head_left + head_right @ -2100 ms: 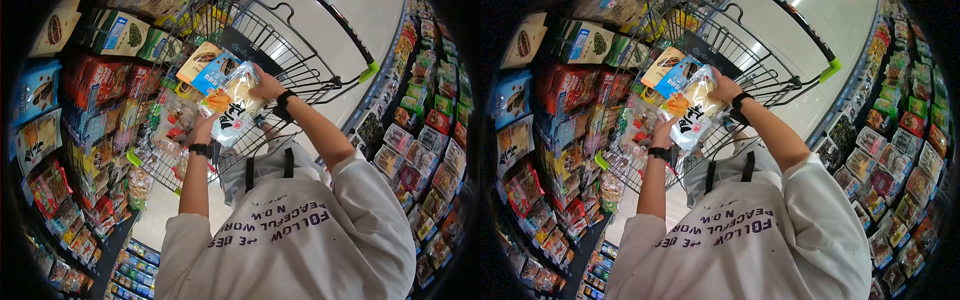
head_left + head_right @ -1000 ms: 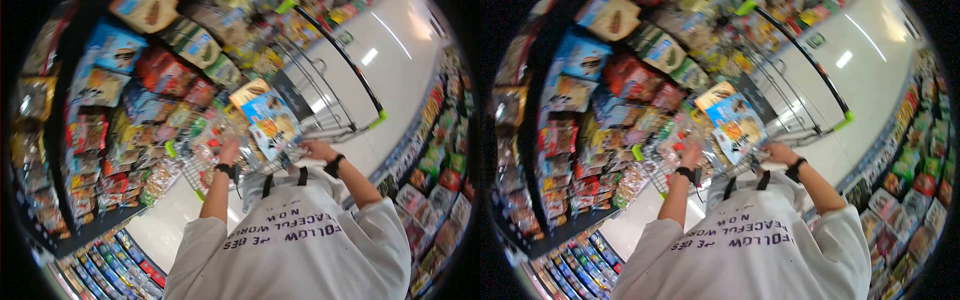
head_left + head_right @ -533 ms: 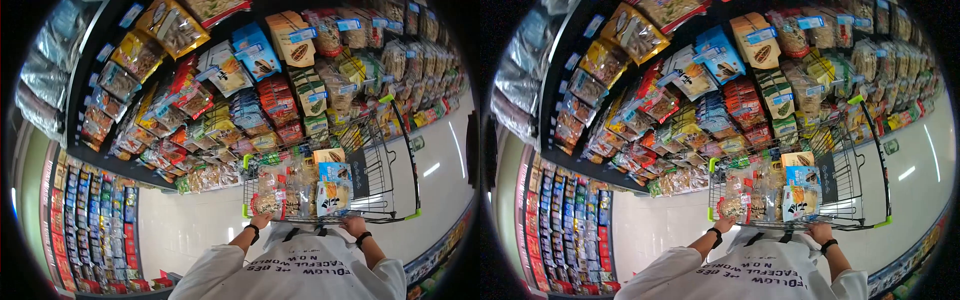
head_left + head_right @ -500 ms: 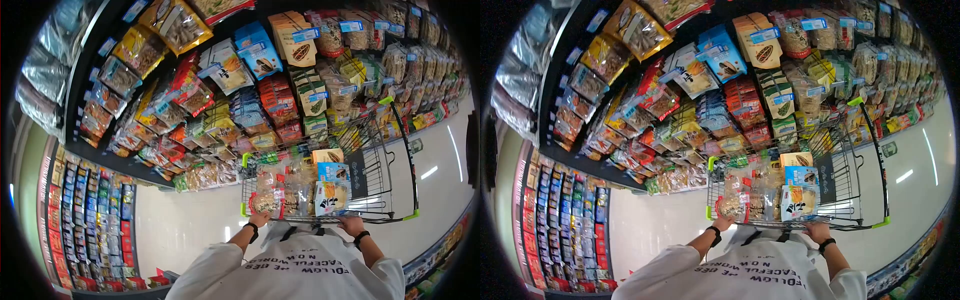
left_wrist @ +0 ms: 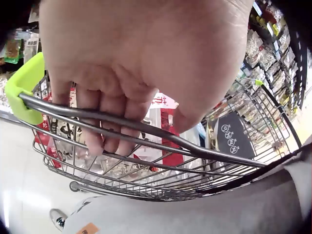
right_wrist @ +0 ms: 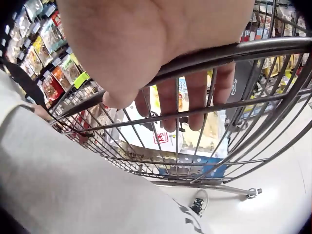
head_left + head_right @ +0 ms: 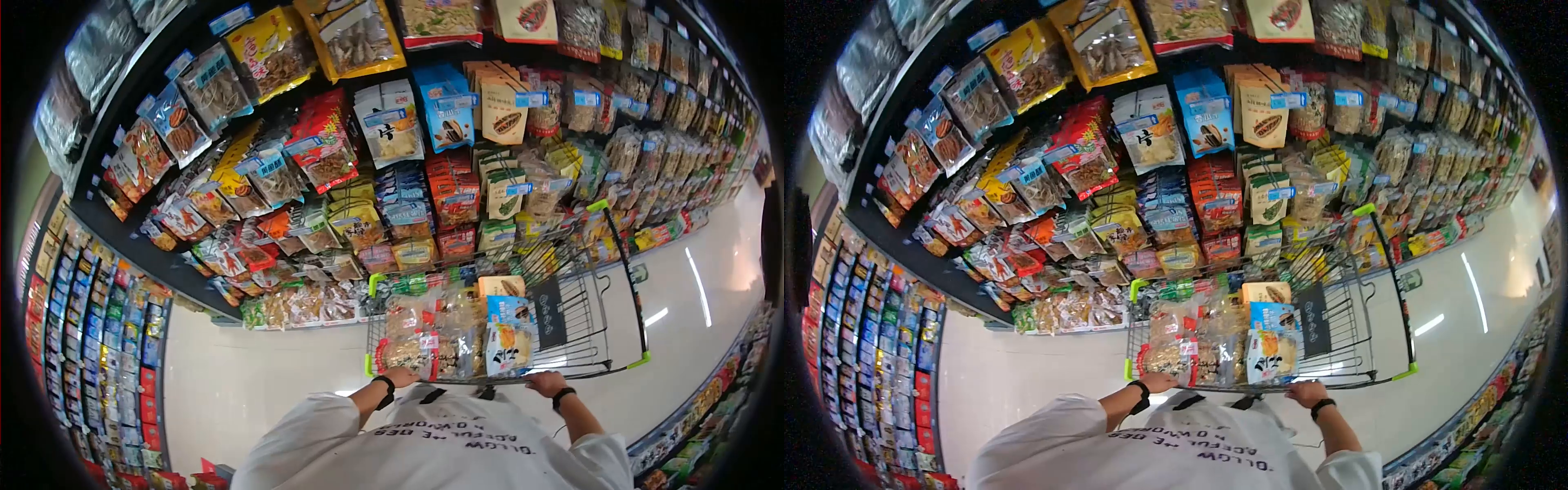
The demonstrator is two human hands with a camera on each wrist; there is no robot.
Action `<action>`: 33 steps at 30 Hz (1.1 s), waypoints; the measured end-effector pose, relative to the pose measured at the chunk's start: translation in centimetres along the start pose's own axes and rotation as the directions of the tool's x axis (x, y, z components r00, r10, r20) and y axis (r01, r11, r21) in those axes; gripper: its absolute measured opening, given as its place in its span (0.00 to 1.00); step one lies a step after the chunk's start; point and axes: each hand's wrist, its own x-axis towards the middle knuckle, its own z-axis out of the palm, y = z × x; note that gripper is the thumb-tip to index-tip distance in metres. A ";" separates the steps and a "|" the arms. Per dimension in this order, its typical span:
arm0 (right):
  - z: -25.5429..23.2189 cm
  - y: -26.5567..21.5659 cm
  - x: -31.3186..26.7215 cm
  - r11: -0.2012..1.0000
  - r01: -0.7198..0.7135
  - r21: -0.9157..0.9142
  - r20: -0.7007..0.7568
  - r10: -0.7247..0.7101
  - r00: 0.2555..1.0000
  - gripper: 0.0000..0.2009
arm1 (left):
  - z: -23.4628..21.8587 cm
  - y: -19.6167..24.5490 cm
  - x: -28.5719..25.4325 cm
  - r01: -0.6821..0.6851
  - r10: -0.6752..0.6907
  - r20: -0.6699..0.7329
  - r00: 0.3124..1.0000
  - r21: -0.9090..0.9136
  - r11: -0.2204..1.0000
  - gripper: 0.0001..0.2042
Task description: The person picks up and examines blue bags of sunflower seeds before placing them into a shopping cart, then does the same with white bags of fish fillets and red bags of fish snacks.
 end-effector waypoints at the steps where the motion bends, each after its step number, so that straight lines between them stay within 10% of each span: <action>1: 0.2 -0.8 0.1 0.999 -0.049 0.007 0.004 0.049 0.999 0.18 | 0.1 -0.8 -0.1 -0.019 0.020 0.013 1.000 -0.030 0.999 0.28; 5: 3.7 -6.2 3.0 0.945 -0.327 0.010 0.031 0.326 0.945 0.17 | -0.3 -5.7 -0.4 -0.200 0.209 0.028 0.977 -0.192 0.961 0.26; 8: 2.8 -12.7 5.6 0.960 0.103 0.261 -0.175 -0.057 0.983 0.22 | -1.2 -10.3 -1.2 -0.555 0.547 -0.096 0.832 -0.142 0.820 0.21; 9: 1.8 -15.1 7.1 0.950 0.184 0.252 -0.181 -0.140 0.973 0.23 | -3.2 -11.0 -2.2 -0.389 0.390 -0.001 0.921 -0.082 0.917 0.18; 13: -5.2 -22.9 12.8 0.851 0.335 0.405 -0.165 -0.293 0.942 0.24 | -14.7 -14.6 -6.1 -0.383 0.196 -0.392 0.899 -0.484 0.787 0.16; 14: -8.1 -24.4 14.3 0.858 0.358 0.369 -0.137 -0.331 0.934 0.24 | -18.2 -17.3 -5.0 -0.557 0.477 -0.509 0.717 -0.005 0.831 0.18; 15: -11.9 -26.2 15.8 0.846 0.373 0.380 -0.106 -0.361 0.927 0.25 | -22.7 -16.6 -6.3 -0.402 0.315 -0.567 0.761 -0.030 0.915 0.18; 17: -18.5 -28.6 20.6 0.759 0.490 0.428 -0.166 -0.467 0.868 0.26 | -30.8 -17.2 -6.2 -0.383 0.290 -0.757 0.585 0.058 0.922 0.18; 18: -21.4 -29.4 23.6 0.670 0.588 0.453 -0.253 -0.535 0.806 0.26 | -34.6 -18.7 -5.2 -0.227 0.523 -0.743 0.417 0.472 0.852 0.20; 20: -30.5 -33.2 27.5 0.645 0.459 0.611 -0.164 -0.464 0.871 0.28 | -41.9 -15.7 -5.9 -0.532 0.148 -0.898 0.415 -0.108 0.840 0.28; 21: -33.4 -34.4 30.3 0.580 0.630 0.517 -0.403 -0.484 0.777 0.29 | -45.0 -13.9 -6.3 -0.594 0.023 -0.923 0.383 -0.228 0.771 0.31; 25: -42.1 -37.2 43.9 0.651 0.700 0.295 -0.771 -0.270 0.576 0.39 | -52.7 -13.0 -2.3 -0.581 -0.142 -0.912 0.384 -0.358 0.731 0.37; 27: -42.6 -37.6 50.8 0.693 0.648 0.314 -0.823 -0.142 0.551 0.47 | -54.6 -13.3 -0.4 -0.579 -0.068 -0.989 0.131 -0.132 0.805 0.39; 30: -42.7 -39.4 56.2 0.702 0.611 0.366 -0.848 -0.019 0.529 0.52 | -57.2 -12.5 0.1 -0.718 -0.053 -0.967 0.249 -0.221 0.660 0.39; 33: -42.8 -40.6 56.9 0.380 0.828 0.413 -0.880 -0.068 0.470 0.48 | -58.4 -13.7 2.3 -0.741 -0.142 -0.940 0.309 -0.332 0.584 0.30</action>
